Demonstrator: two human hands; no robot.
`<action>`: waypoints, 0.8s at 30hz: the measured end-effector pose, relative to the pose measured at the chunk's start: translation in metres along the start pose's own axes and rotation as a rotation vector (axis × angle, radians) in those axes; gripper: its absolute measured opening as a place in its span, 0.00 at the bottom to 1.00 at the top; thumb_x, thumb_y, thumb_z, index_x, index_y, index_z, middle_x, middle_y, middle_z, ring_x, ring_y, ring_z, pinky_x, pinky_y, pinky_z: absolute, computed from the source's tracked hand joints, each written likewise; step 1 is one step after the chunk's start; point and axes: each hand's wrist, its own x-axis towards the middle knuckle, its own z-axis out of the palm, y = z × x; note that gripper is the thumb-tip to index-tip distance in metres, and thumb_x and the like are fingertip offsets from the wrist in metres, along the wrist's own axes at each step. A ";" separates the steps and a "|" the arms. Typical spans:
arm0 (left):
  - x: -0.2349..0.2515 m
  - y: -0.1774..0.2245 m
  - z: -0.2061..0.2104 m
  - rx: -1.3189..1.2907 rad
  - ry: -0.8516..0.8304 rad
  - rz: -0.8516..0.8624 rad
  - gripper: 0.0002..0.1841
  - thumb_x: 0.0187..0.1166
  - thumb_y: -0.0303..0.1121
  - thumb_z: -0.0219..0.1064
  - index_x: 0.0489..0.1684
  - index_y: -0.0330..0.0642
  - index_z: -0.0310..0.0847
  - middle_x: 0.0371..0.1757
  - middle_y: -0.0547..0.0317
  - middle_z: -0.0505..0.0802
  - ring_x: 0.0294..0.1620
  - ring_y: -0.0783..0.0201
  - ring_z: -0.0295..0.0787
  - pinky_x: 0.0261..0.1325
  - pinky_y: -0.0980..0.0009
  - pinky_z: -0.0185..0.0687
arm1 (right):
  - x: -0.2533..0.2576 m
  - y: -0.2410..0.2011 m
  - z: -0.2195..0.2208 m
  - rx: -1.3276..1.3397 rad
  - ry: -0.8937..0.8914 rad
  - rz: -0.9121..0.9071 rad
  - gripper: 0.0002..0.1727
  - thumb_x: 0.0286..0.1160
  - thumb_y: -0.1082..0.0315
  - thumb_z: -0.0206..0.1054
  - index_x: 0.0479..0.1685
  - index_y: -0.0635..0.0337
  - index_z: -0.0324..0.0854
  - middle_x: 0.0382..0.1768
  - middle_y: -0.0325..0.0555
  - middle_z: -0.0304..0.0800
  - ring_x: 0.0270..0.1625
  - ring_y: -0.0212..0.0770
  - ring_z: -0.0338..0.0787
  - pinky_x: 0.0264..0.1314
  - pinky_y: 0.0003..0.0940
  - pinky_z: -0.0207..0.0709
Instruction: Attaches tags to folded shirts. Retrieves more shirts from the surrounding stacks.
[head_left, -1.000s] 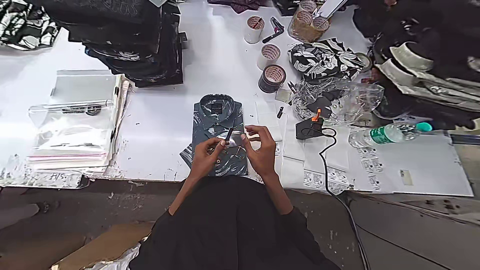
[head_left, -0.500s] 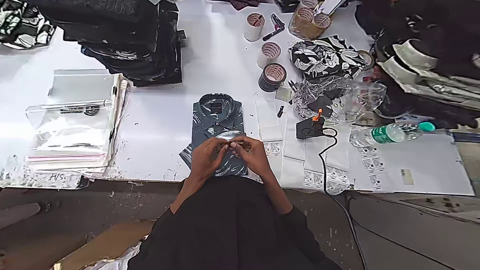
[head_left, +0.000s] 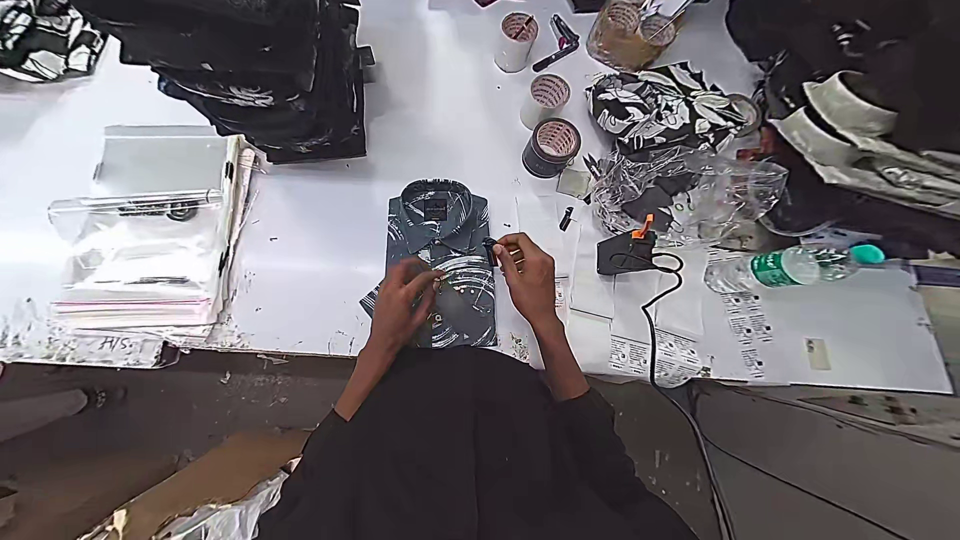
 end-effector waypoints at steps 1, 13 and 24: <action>0.002 -0.001 0.001 0.017 0.062 -0.015 0.15 0.88 0.45 0.60 0.60 0.61 0.91 0.66 0.59 0.86 0.65 0.59 0.81 0.68 0.56 0.77 | 0.002 -0.001 0.003 -0.012 -0.018 0.005 0.11 0.86 0.57 0.64 0.52 0.52 0.87 0.38 0.39 0.92 0.33 0.35 0.91 0.38 0.37 0.88; 0.009 -0.023 0.033 0.169 0.100 -0.183 0.20 0.84 0.53 0.56 0.72 0.88 0.81 0.95 0.67 0.60 0.97 0.49 0.39 0.91 0.39 0.44 | 0.003 0.009 0.005 0.120 -0.090 0.161 0.19 0.87 0.63 0.63 0.74 0.47 0.77 0.41 0.37 0.96 0.33 0.35 0.94 0.39 0.36 0.91; 0.008 -0.017 0.027 0.101 0.187 -0.127 0.19 0.86 0.55 0.56 0.72 0.76 0.84 0.91 0.66 0.67 0.94 0.51 0.48 0.88 0.41 0.49 | -0.011 -0.005 0.007 0.484 -0.119 0.155 0.14 0.76 0.66 0.75 0.58 0.54 0.86 0.48 0.44 0.94 0.36 0.42 0.96 0.39 0.39 0.96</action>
